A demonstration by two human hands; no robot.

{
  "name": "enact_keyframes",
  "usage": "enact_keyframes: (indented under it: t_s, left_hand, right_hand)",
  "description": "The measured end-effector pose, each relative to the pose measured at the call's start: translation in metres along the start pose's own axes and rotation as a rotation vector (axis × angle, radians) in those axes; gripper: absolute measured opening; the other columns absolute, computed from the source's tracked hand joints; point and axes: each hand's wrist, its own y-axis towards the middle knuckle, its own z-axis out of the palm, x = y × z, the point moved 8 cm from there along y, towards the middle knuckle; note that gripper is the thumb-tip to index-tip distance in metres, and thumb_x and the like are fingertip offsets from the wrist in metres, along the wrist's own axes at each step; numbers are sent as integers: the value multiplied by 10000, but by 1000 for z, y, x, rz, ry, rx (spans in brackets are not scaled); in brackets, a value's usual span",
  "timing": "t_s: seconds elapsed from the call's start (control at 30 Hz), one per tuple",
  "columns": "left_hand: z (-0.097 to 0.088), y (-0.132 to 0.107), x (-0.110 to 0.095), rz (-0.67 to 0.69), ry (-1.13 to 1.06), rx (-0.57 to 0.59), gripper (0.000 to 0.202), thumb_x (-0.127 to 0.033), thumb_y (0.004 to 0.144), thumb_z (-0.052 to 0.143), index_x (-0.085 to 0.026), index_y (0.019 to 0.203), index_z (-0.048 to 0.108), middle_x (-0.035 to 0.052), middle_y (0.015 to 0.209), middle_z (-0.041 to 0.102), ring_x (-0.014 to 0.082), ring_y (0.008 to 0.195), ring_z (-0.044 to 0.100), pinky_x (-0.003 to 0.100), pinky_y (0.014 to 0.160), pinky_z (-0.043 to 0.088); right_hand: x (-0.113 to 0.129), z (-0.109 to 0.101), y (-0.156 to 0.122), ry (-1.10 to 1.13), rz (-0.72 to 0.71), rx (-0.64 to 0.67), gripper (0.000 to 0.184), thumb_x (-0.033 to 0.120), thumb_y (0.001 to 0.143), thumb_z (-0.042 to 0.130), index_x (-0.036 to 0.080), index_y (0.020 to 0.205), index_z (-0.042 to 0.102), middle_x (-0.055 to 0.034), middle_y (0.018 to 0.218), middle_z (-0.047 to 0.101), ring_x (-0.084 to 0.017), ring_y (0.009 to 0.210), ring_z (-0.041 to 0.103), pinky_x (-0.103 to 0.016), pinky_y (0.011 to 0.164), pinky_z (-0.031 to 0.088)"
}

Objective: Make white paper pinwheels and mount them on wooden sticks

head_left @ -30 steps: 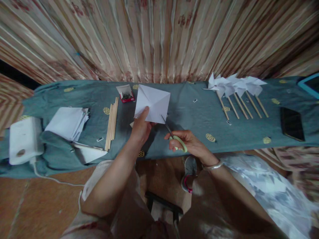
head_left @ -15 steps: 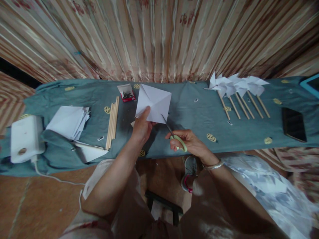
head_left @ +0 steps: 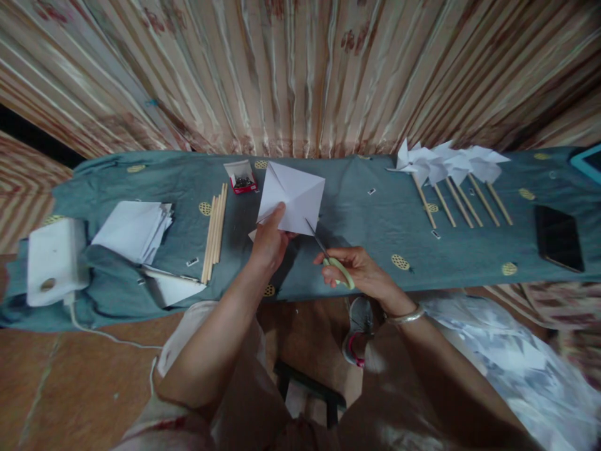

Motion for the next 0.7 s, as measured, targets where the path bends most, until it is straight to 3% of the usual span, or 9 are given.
enact_keyframes:
  t_s: [0.3,0.7]
  left_hand:
    - [0,-2,-1,1,9,8,65,-211,835,685,-216,874,633,-10,815,676,111,641,618,206,525,418]
    - [4,-6,3,-16,13,37,79,-193,808,706,-207,798,628,-26,758,682,119,641,645,213,516,434]
  right_hand:
    - [0,1,2,29,-7,-18,444,535,637,833,172,843,679,56,559,589,-55,479,507,-185,486,438]
    - [4,-1,2,-8,-31,-49,438,535,641,828,178,850,682,63,535,580,-63,469,509,-192,481,444]
